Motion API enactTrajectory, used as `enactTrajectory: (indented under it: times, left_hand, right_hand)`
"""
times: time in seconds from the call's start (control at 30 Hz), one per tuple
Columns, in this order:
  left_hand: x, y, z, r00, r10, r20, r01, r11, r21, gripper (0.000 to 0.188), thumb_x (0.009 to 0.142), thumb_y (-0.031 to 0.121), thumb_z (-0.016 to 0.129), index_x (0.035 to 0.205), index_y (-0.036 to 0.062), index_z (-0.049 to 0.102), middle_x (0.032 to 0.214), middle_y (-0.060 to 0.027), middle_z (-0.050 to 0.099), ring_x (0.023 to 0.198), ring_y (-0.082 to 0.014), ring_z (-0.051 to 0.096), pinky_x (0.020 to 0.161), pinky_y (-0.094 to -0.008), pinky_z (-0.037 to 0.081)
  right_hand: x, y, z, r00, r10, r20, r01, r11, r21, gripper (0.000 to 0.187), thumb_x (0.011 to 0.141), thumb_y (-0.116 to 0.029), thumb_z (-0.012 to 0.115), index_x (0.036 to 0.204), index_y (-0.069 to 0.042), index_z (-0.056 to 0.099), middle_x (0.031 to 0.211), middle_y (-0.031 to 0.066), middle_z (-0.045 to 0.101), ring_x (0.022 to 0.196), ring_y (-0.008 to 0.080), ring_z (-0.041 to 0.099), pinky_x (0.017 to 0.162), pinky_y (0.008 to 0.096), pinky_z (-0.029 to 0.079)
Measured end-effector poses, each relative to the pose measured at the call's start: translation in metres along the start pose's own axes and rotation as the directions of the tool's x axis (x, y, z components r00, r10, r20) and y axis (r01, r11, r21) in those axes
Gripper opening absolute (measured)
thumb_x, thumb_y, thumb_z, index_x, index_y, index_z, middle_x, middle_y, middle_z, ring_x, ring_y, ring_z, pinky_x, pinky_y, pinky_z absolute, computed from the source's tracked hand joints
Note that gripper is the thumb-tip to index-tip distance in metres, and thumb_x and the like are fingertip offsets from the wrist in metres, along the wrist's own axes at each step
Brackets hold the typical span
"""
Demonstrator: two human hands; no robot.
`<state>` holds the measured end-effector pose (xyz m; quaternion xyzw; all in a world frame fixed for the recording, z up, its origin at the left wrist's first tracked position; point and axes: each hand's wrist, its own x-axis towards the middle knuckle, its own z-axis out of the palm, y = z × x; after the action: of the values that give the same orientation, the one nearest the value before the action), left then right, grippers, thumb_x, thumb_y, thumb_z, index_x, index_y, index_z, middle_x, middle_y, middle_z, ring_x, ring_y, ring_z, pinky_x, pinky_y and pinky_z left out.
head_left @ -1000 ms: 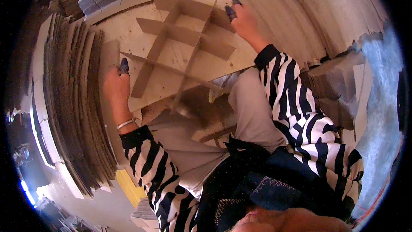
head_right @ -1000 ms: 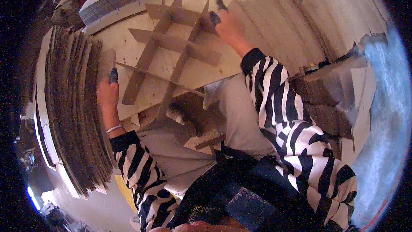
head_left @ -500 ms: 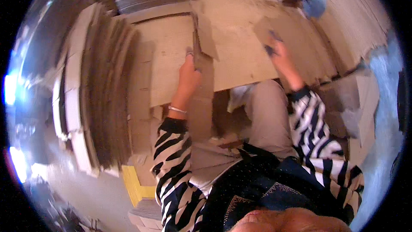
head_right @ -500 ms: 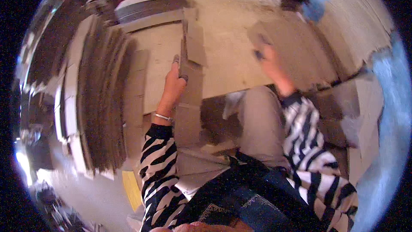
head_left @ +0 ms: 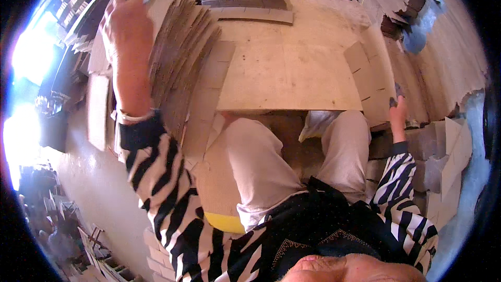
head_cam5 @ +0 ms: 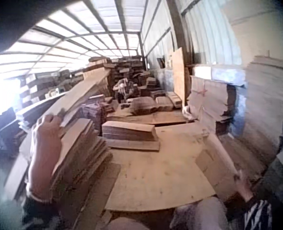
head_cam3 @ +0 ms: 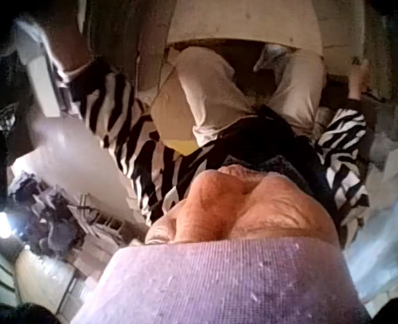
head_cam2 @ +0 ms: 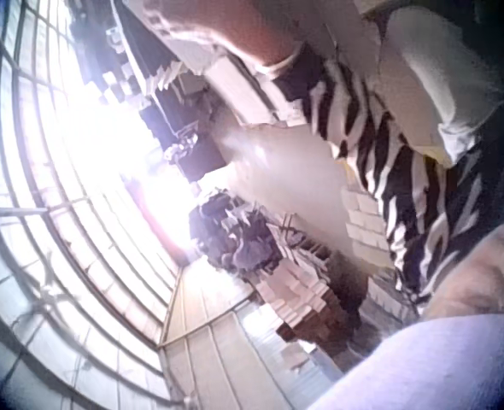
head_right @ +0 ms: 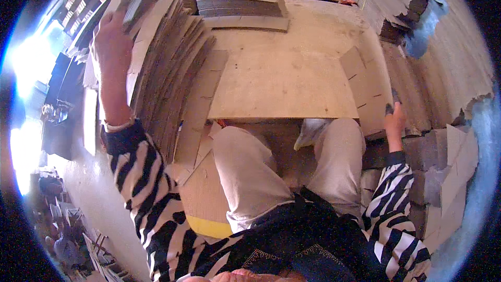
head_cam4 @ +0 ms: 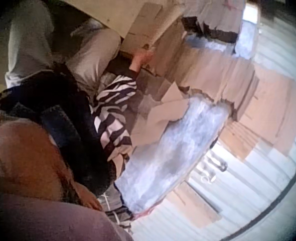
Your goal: The person sits on the floor and uses a knife to cut rectangular cardboard pieces from larger sheets. They repeatedly pick up sheets, score and snap them, then stack the cut pieces. At one point, they use scissors to cut a red string from a bundle of cardboard.
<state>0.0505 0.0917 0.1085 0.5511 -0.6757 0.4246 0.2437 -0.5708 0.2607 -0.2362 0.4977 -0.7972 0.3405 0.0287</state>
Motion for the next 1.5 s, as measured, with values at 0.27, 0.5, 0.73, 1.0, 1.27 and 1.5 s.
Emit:
enactTrajectory:
  times: [0.27, 0.5, 0.73, 1.0, 1.27, 1.5]
  left_hand:
    - [-0.124, -0.099, 0.14, 0.864, -0.081, 0.496, 0.219, 0.949, -0.227, 0.05, 0.077, 0.006, 0.048, 0.127, 0.0104, 0.056, 0.125, -0.0209, 0.055, 0.111, -0.0399, 0.055, 0.094, -0.0474, 0.043]
    - [-0.106, -0.007, 0.099, 0.922, -0.221, 0.319, 0.332, 0.875, -0.353, 0.04, 0.072, -0.003, 0.05, 0.11, 0.0039, 0.059, 0.107, -0.0181, 0.06, 0.095, -0.0392, 0.06, 0.075, -0.048, 0.051]
    - [-0.211, 0.13, 0.217, 0.73, -0.02, 0.684, 0.262, 0.932, -0.252, 0.052, 0.074, 0.024, 0.063, 0.12, 0.0011, 0.056, 0.146, -0.0176, 0.038, 0.137, -0.0335, 0.031, 0.107, -0.0589, 0.025]
    - [-0.271, 0.166, 0.152, 0.672, 0.261, 0.693, -0.041, 0.947, -0.318, 0.052, 0.075, 0.034, 0.067, 0.114, -0.0007, 0.061, 0.146, -0.018, 0.036, 0.139, -0.0309, 0.027, 0.107, -0.0631, 0.02]
    - [-0.299, 0.168, 0.112, 0.633, 0.558, 0.536, -0.27, 0.809, -0.523, 0.034, 0.075, 0.013, 0.065, 0.107, 0.0005, 0.062, 0.14, -0.0195, 0.044, 0.132, -0.0335, 0.039, 0.105, -0.0525, 0.031]
    - [-0.23, 0.15, 0.151, 0.785, 0.301, 0.541, -0.061, 0.907, -0.416, 0.012, 0.077, 0.009, 0.058, 0.086, 0.0036, 0.061, 0.089, -0.0129, 0.059, 0.085, -0.0328, 0.059, 0.073, -0.0404, 0.052]
  right_hand:
    - [-0.007, -0.103, -0.042, 0.999, -0.033, -0.011, 0.033, 0.999, -0.017, 0.026, 0.089, -0.01, 0.049, 0.113, 0.0, 0.054, 0.098, 0.0259, 0.06, 0.091, 0.0429, 0.056, 0.08, 0.0423, 0.045]
    - [0.022, -0.182, 0.03, 0.902, -0.412, 0.13, 0.372, 0.894, 0.251, 0.027, 0.087, -0.013, 0.052, 0.112, -0.003, 0.054, 0.094, 0.0275, 0.06, 0.091, 0.045, 0.057, 0.075, 0.0479, 0.045]
    - [0.042, -0.261, 0.094, 0.859, -0.383, 0.34, 0.414, 0.91, -0.02, 0.02, 0.083, -0.012, 0.055, 0.103, -0.01, 0.055, 0.083, 0.0187, 0.065, 0.079, 0.0404, 0.063, 0.067, 0.0519, 0.047]
    - [0.023, -0.241, 0.131, 0.797, -0.416, 0.438, 0.468, 0.883, -0.014, 0.022, 0.081, -0.01, 0.055, 0.103, -0.011, 0.056, 0.083, 0.0154, 0.066, 0.078, 0.0376, 0.064, 0.064, 0.0505, 0.048]
    - [0.022, -0.264, 0.123, 0.788, -0.445, 0.425, 0.466, 0.883, 0.061, 0.024, 0.081, -0.009, 0.054, 0.105, -0.011, 0.057, 0.081, 0.0154, 0.066, 0.077, 0.0377, 0.065, 0.063, 0.0513, 0.047]
    - [0.024, -0.271, 0.112, 0.829, -0.488, 0.274, 0.455, 0.873, 0.177, 0.022, 0.079, -0.007, 0.055, 0.1, -0.009, 0.058, 0.081, 0.0172, 0.064, 0.077, 0.04, 0.062, 0.065, 0.0504, 0.047]
